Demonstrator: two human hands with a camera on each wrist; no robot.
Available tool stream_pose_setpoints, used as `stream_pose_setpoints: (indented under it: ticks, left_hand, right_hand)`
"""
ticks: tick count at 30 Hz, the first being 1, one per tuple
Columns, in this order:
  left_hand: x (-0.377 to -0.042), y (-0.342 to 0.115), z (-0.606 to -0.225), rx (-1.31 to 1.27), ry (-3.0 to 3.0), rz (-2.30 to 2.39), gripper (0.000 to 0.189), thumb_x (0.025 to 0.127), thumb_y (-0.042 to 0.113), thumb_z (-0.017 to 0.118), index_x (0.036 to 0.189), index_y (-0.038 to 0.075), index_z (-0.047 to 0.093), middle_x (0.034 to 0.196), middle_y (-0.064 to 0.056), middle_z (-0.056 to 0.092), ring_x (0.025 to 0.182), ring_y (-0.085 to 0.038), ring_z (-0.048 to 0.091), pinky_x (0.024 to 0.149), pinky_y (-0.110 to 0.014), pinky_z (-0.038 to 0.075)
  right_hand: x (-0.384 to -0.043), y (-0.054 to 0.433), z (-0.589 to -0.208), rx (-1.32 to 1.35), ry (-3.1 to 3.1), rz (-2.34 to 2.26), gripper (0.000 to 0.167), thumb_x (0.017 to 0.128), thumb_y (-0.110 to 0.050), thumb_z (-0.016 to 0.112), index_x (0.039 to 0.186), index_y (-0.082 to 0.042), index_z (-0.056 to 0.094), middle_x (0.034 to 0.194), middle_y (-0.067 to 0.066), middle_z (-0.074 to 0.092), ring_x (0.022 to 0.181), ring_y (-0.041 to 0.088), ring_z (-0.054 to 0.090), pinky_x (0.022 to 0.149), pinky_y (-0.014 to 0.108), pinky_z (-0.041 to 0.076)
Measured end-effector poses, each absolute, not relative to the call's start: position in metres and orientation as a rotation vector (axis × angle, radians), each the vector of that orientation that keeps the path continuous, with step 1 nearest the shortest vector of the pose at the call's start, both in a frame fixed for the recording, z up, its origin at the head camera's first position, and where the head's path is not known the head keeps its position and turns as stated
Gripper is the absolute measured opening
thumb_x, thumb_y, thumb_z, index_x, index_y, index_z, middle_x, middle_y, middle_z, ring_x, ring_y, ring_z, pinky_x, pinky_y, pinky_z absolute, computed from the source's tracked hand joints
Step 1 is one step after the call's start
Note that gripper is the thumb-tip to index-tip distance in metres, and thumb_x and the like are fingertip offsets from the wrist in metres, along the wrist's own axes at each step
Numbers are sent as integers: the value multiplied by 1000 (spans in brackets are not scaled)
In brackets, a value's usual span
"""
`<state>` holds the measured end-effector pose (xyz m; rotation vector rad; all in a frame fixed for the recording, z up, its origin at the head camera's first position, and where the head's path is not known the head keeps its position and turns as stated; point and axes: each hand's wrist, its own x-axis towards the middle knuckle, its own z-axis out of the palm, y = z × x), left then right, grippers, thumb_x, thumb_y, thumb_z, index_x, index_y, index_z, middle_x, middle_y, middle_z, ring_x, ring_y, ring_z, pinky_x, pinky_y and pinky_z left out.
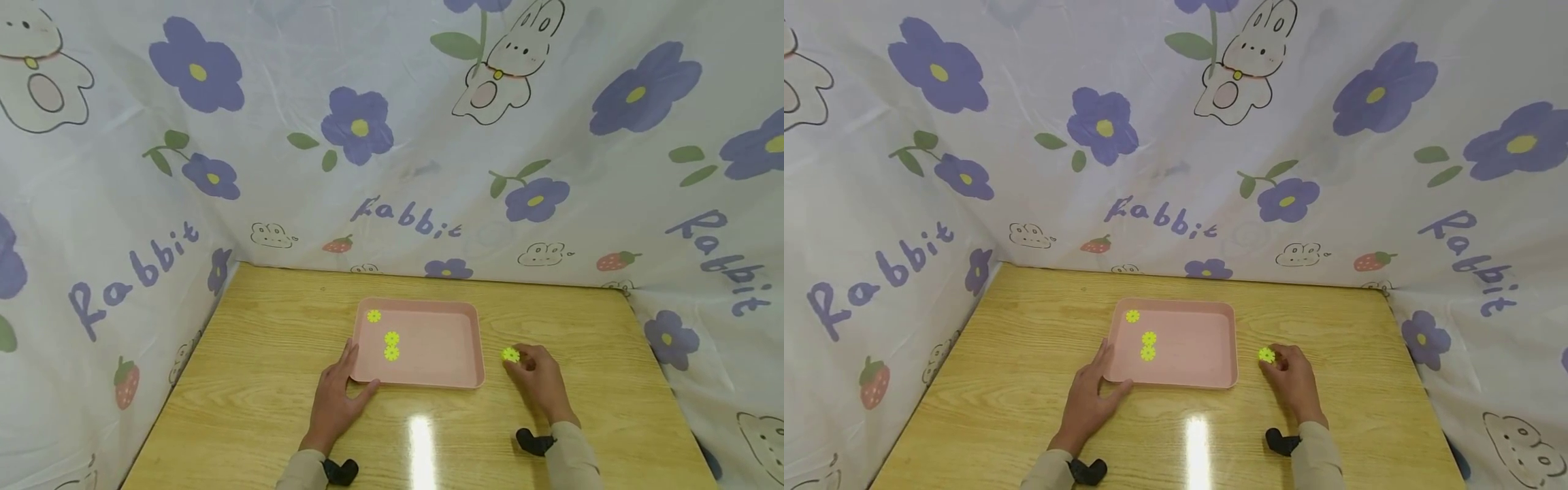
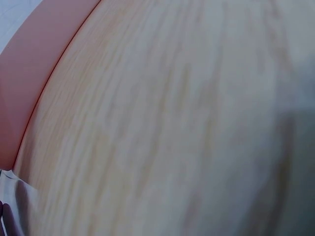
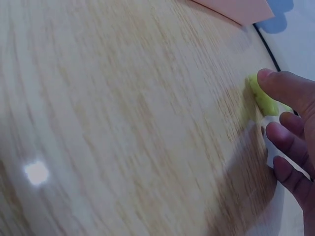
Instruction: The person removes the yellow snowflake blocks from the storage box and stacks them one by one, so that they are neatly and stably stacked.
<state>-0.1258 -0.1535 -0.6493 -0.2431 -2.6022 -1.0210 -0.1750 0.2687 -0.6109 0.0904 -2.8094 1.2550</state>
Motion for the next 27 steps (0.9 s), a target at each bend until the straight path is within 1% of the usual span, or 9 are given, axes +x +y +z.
stream_pose_setpoints:
  ticks: [6,11,15,21,27]
  left_hand:
    - [-127,-154,-651,-248,-2606,-1015,88,92,51,76,161,12,39,168,-4,31,141,-30,50,112,-53,40]
    - [-127,-154,-651,-257,-2589,-993,87,92,49,77,160,10,41,167,-7,34,139,-33,51,110,-55,41]
    - [-127,-154,-651,-261,-2589,-998,87,92,49,77,160,9,41,167,-7,34,139,-34,52,109,-55,42]
    - [-126,-154,-651,-254,-2596,-1005,87,92,49,77,160,11,40,167,-6,33,141,-31,50,111,-53,41]
    - [-126,-154,-650,-261,-2586,-1014,88,91,48,78,160,11,40,167,-6,33,141,-31,50,111,-54,41]
  right_hand:
    - [-177,269,-610,96,-2830,1211,41,95,-14,78,131,2,68,108,14,64,82,18,55,72,33,50]
    - [-178,269,-610,95,-2835,1224,41,94,-14,78,130,3,69,107,14,64,80,17,54,70,29,50]
    - [-178,269,-610,91,-2849,1235,42,94,-16,78,131,2,69,109,15,65,81,18,55,70,29,50]
    - [-179,269,-609,77,-2874,1238,44,94,-17,79,133,1,68,114,17,65,82,18,56,70,30,50]
    - [-180,269,-609,48,-2891,1255,46,94,-16,79,134,3,66,118,20,63,82,19,57,69,29,50]
